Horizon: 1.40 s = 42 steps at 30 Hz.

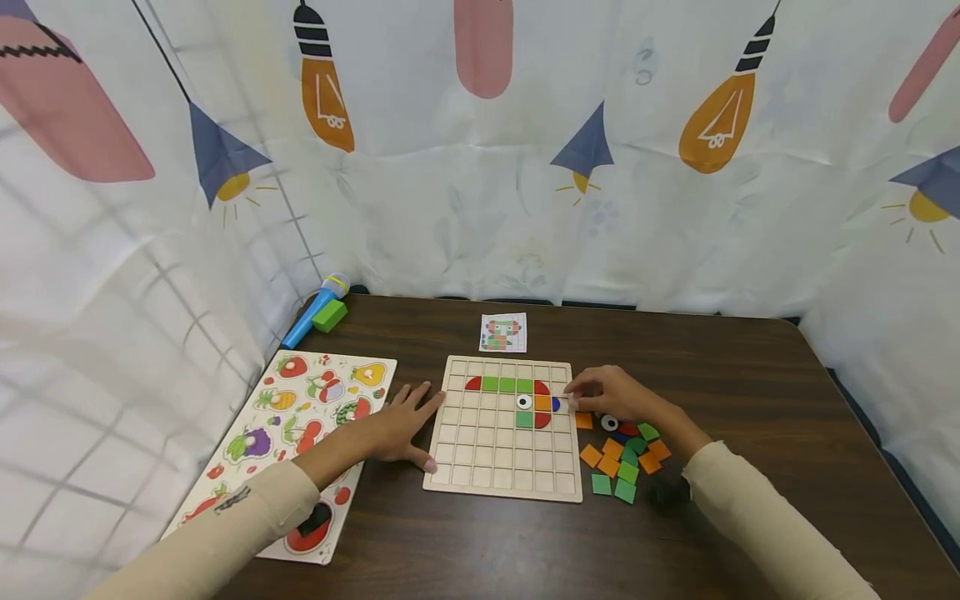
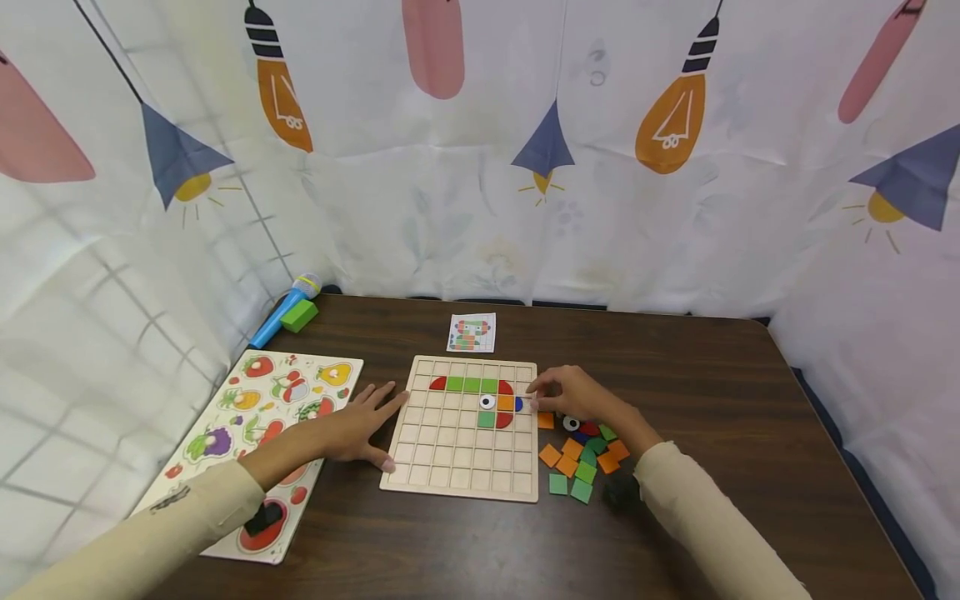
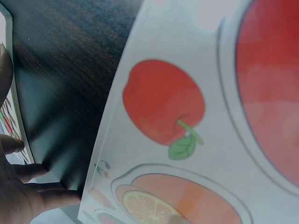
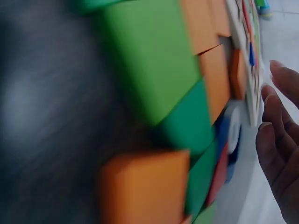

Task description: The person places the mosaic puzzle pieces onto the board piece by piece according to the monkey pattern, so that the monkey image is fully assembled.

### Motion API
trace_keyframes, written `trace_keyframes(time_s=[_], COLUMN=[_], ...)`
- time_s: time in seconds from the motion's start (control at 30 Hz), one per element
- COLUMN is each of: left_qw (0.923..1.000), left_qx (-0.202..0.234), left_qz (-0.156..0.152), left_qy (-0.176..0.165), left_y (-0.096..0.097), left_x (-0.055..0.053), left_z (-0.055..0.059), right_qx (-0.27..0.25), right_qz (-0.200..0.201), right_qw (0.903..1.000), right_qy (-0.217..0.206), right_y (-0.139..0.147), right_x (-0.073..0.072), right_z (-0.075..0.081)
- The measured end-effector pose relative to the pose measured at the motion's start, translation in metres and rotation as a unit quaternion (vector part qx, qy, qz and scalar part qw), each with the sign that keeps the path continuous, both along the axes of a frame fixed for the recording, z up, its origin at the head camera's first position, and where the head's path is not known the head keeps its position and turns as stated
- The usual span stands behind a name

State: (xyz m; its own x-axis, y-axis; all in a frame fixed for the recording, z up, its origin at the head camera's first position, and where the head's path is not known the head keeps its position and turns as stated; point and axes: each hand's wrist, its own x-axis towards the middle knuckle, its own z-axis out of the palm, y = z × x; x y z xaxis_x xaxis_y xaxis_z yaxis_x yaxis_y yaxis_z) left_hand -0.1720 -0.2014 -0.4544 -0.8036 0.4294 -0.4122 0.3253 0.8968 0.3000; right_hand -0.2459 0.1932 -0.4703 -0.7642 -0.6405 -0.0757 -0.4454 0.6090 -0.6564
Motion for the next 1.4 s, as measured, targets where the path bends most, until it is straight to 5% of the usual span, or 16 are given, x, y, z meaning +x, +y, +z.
trace_keyframes(time_s=[0.33, 1.0, 1.4], left_qw=[1.0000, 1.0000, 1.0000], left_qx=[0.001, -0.001, -0.003], left_qz=[0.000, -0.006, -0.004], left_qy=[-0.002, -0.004, 0.000], left_y=[-0.002, 0.000, 0.000], left_x=[-0.001, -0.001, -0.001], left_z=[0.001, 0.002, 0.002], right_qx=[0.029, 0.052, 0.052], right_qz=[0.025, 0.031, 0.022], right_qw=[0.9992, 0.9972, 0.9983], right_qy=[0.009, 0.044, 0.012], right_y=[0.019, 0.020, 0.014], right_x=[0.018, 0.022, 0.024], right_z=[-0.005, -0.009, -0.008])
